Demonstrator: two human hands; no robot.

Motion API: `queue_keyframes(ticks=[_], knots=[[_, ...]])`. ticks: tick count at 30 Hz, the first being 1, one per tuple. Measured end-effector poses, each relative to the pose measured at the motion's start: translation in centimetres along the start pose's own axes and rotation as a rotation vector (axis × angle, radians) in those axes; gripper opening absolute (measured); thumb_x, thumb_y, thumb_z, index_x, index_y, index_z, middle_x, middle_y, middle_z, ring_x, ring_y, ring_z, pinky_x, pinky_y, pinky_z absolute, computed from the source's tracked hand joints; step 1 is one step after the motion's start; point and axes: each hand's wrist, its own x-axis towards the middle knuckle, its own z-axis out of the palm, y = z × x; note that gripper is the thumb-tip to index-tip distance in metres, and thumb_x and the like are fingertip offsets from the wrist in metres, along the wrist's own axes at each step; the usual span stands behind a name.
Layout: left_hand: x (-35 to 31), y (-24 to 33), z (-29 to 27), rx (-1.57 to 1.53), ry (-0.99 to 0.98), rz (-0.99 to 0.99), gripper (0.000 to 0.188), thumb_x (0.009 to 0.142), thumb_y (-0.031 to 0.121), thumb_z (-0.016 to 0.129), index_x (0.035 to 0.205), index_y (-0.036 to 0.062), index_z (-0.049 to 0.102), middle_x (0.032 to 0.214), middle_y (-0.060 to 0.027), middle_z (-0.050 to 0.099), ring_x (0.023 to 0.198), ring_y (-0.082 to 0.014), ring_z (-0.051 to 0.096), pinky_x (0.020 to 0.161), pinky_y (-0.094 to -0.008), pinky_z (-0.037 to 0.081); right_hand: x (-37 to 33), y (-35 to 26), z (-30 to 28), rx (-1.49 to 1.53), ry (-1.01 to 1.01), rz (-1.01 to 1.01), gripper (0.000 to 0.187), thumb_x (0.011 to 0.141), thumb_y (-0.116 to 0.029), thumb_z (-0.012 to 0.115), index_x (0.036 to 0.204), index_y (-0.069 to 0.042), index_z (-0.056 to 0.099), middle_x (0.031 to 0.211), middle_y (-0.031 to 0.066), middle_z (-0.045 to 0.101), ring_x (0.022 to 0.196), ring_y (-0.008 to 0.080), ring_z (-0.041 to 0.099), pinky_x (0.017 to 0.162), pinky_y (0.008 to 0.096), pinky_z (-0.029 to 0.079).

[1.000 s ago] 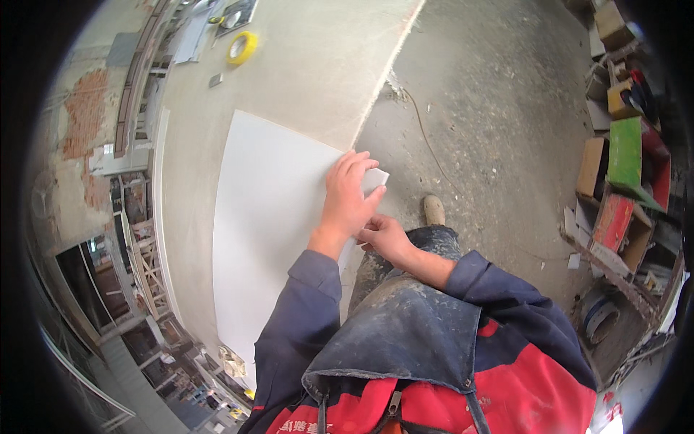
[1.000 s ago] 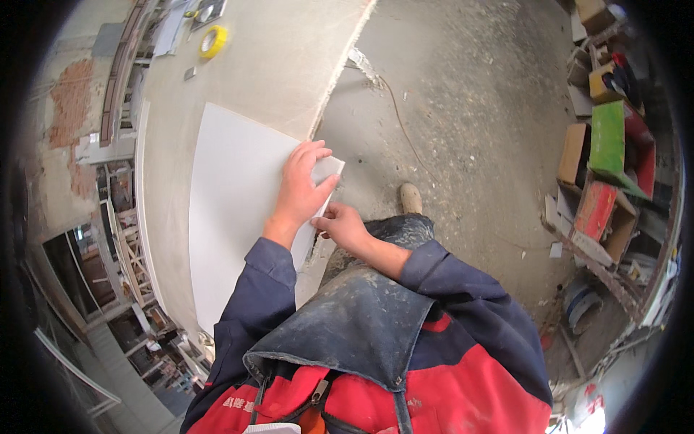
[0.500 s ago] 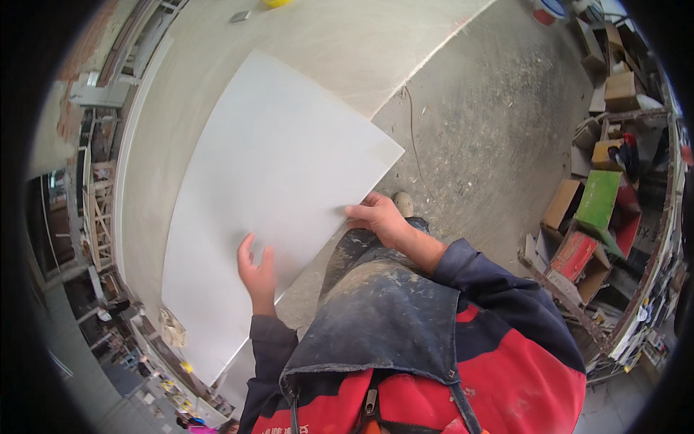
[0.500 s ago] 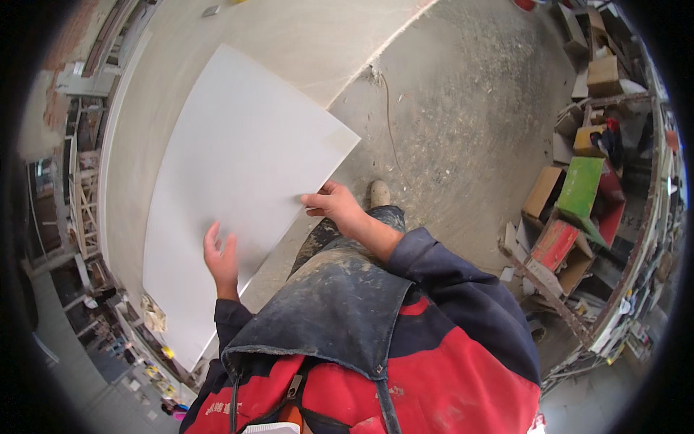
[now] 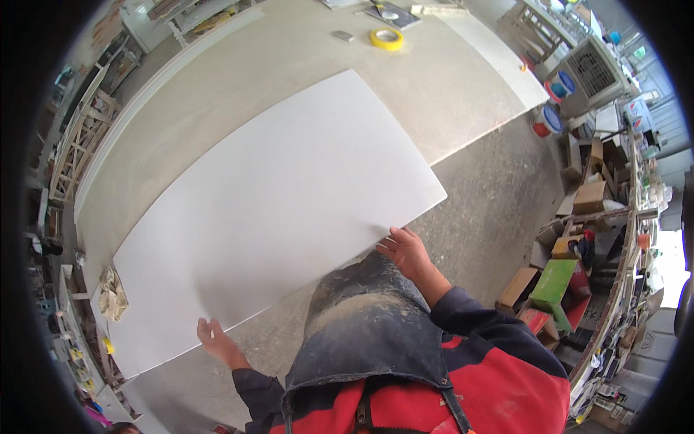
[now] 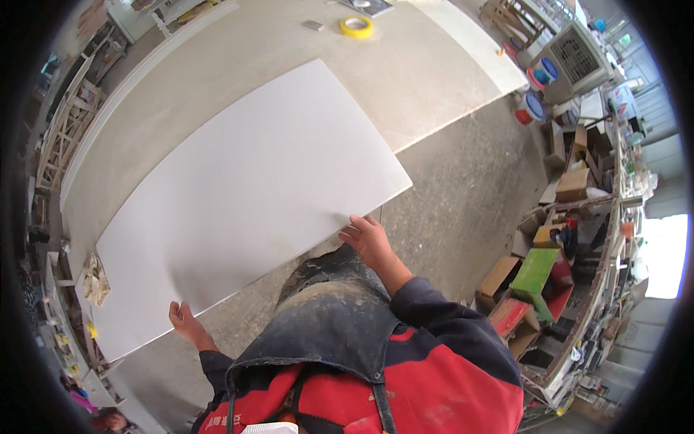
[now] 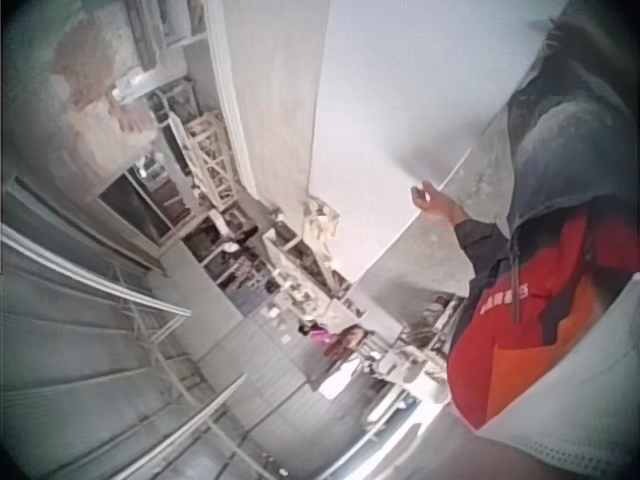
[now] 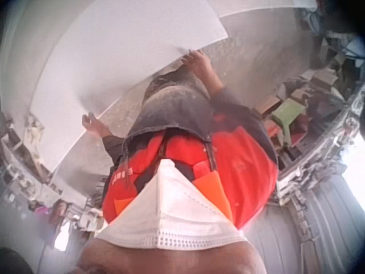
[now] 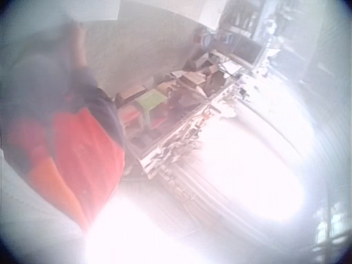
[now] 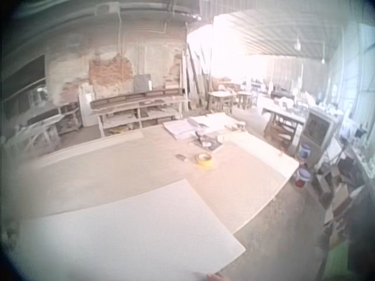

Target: The person wipes a large white panel with a cloth, then uses a utility knife to cut and apply a strip of yellow tape along the panel's edge. The person smooths the tape and later handles a long white trim piece, positioning it along the panel edge.

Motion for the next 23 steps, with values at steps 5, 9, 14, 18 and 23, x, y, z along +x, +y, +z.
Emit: queue_keyframes(ticks=[5, 9, 14, 18, 23], knots=[[1.1, -9.6, -5.9, -0.356, 0.284, -0.273, 0.049, 0.102, 0.020, 0.061, 0.142, -0.0067, 0.053, 0.143, -0.0175, 0.058, 0.134, -0.0295, 0.055, 0.113, -0.0414, 0.042, 0.0, 3.7, -0.2, -0.071, -0.033, 0.093, 0.041, 0.104, -0.029, 0.059, 0.135, -0.003, 0.054, 0.135, 0.0189, 0.060, 0.124, 0.0378, 0.060, 0.106, 0.0520, 0.050], [0.7, -17.0, -6.4, -1.011, 0.491, -0.388, 0.054, 0.109, 0.040, 0.037, 0.143, 0.0020, 0.054, 0.148, -0.0133, 0.055, 0.142, -0.0282, 0.044, 0.122, -0.0425, 0.027, -2.5, 6.1, -0.4, -0.043, -0.029, 0.185, 0.039, 0.101, -0.021, 0.062, 0.135, -0.003, 0.057, 0.129, 0.0195, 0.064, 0.117, 0.0380, 0.063, 0.101, 0.0504, 0.052], [-2.9, -16.5, -4.8, -0.608, 0.260, -0.788, 0.019, 0.098, 0.018, 0.062, 0.111, 0.0044, 0.063, 0.099, -0.0088, 0.066, 0.078, -0.0206, 0.062, 0.065, -0.0373, 0.049, -5.8, 5.3, 2.2, -0.668, -0.248, 0.312, 0.022, 0.099, -0.016, 0.065, 0.108, 0.002, 0.074, 0.095, 0.0086, 0.074, 0.089, 0.0217, 0.069, 0.078, 0.0339, 0.055], [-8.8, -32.5, -3.8, -0.357, -0.660, -0.650, 0.007, 0.093, 0.012, 0.067, 0.098, 0.0080, 0.064, 0.091, -0.0094, 0.063, 0.078, -0.0215, 0.063, 0.066, -0.0381, 0.051, -5.3, 1.7, 6.9, -0.967, -0.448, 0.278, 0.025, 0.098, -0.018, 0.067, 0.112, 0.003, 0.073, 0.098, 0.0057, 0.075, 0.087, 0.0133, 0.067, 0.076, 0.0295, 0.054], [-15.5, -38.2, 1.2, 0.671, -1.081, 0.317, 0.044, 0.094, 0.043, 0.066, 0.130, 0.0181, 0.067, 0.124, -0.0167, 0.071, 0.113, -0.0333, 0.070, 0.099, -0.0502, 0.054, -3.8, -7.0, 14.7, -1.098, -0.271, -0.009, 0.029, 0.097, -0.019, 0.067, 0.117, 0.001, 0.072, 0.107, 0.0082, 0.075, 0.093, 0.0147, 0.070, 0.080, 0.0292, 0.056]])
